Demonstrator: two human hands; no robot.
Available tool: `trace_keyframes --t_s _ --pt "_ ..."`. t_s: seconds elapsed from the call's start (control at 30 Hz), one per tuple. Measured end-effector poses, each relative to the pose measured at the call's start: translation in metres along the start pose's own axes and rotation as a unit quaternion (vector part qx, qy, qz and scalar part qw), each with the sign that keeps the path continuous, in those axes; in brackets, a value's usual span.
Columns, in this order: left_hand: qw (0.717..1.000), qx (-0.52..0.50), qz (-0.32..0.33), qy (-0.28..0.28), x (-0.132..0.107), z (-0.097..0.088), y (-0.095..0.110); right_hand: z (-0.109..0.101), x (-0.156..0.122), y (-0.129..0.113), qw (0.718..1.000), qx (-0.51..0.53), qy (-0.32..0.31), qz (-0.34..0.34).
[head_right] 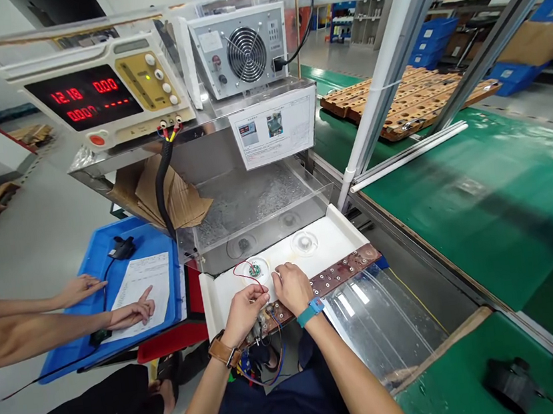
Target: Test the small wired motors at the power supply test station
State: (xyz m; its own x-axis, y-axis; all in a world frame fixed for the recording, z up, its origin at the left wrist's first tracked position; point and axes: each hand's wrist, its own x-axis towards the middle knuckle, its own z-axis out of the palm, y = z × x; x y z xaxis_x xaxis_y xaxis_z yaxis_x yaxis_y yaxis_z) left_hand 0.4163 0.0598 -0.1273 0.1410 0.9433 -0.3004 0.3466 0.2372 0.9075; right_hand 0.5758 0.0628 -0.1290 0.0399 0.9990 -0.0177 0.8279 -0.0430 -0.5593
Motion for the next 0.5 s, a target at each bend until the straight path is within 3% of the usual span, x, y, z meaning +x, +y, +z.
trace_keyframes --t_s 0.5 --pt "0.996 0.076 0.038 0.011 -0.0023 0.0018 -0.0034 0.0011 -0.0003 -0.0003 1.0 0.006 0.002 -0.003"
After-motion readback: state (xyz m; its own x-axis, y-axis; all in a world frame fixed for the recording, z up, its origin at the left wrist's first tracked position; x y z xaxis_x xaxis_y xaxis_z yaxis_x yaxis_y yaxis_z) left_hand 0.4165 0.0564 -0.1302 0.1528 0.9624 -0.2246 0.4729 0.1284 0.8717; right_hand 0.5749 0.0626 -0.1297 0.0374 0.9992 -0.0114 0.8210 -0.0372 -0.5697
